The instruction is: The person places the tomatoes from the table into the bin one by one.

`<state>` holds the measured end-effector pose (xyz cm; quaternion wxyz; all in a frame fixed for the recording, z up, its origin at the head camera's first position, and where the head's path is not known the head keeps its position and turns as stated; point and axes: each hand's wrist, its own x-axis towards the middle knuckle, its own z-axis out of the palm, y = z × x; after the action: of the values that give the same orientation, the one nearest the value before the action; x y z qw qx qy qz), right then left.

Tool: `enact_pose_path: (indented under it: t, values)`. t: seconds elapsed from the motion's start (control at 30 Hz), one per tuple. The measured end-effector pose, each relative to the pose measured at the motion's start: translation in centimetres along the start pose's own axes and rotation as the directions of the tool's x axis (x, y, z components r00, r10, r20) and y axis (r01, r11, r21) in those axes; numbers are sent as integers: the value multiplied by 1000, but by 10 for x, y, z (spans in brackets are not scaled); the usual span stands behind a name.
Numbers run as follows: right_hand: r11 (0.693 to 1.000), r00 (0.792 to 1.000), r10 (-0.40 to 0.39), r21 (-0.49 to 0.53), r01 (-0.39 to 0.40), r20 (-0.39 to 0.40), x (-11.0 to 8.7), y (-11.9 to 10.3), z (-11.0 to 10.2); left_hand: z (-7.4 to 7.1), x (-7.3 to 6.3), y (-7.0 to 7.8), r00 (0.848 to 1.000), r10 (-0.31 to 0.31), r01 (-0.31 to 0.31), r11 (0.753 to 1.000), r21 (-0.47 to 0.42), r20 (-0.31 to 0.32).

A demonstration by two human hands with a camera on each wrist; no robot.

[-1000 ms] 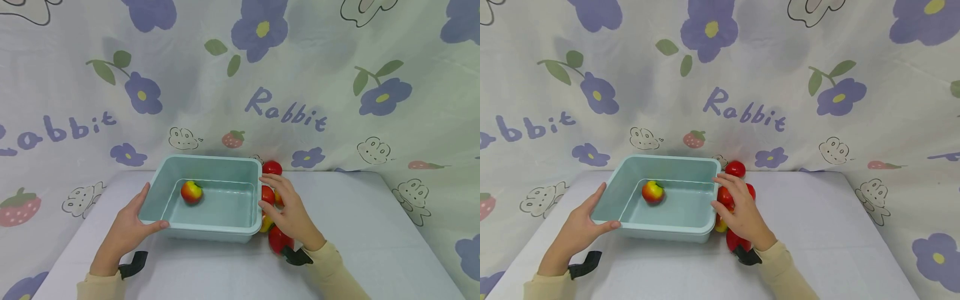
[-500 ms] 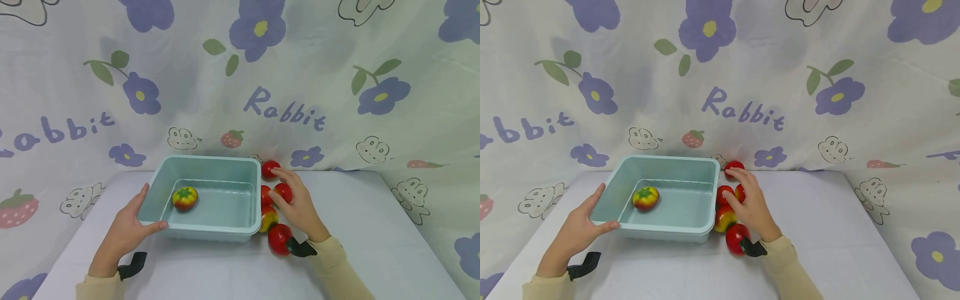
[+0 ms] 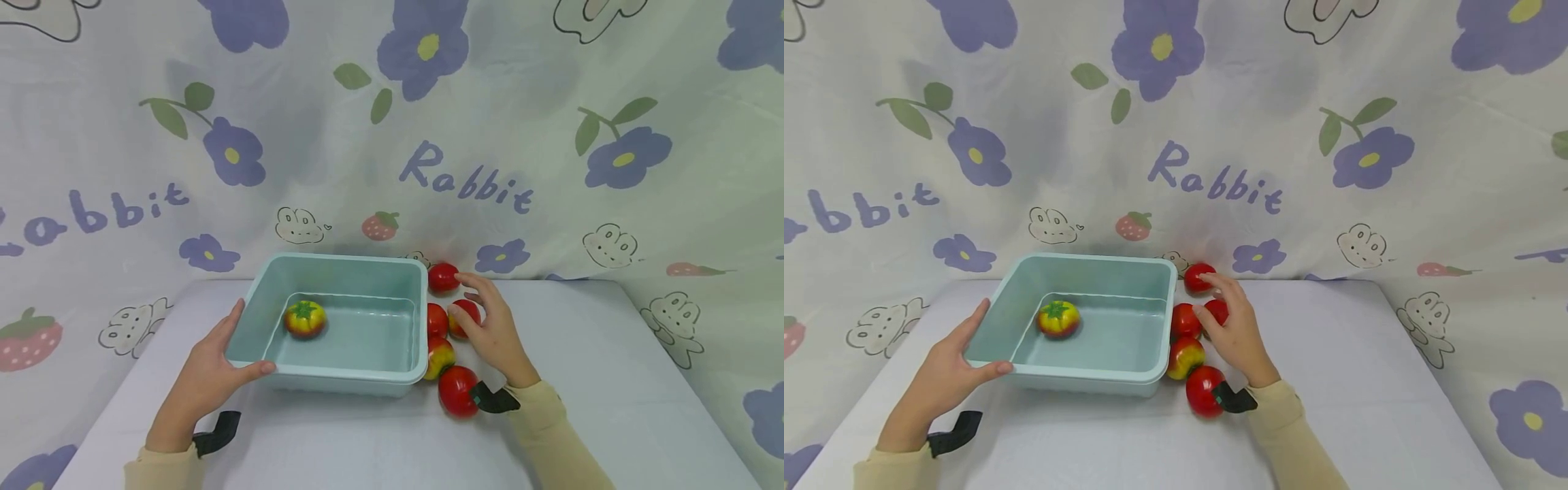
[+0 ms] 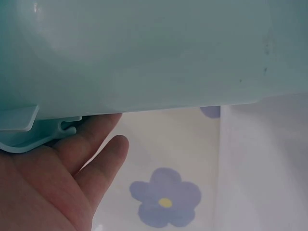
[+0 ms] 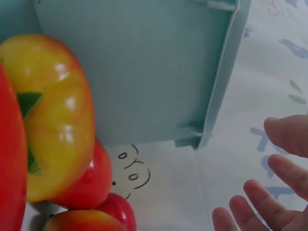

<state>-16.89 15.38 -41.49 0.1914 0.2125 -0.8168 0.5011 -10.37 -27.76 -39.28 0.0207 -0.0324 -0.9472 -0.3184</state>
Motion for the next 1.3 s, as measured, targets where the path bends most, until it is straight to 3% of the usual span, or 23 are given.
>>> enact_pose_path:
  t: [0.67,0.77,0.97,1.3]
  values:
    - [980,982,189,62,-189,9,-3,24,1,-2,-1,-2,1000,22,-22,1000,9,3]
    - [970,970,240,42,-241,26,-4,25,0,-3,-1,-1,1000,15,-15,1000,4,10]
    - [932,929,361,2,-363,86,-5,29,0,-3,-3,-1,1000,17,-17,1000,-1,8]
    - [901,891,434,-44,-432,133,-5,33,-2,-3,-3,-3,1000,28,-28,1000,-3,6]
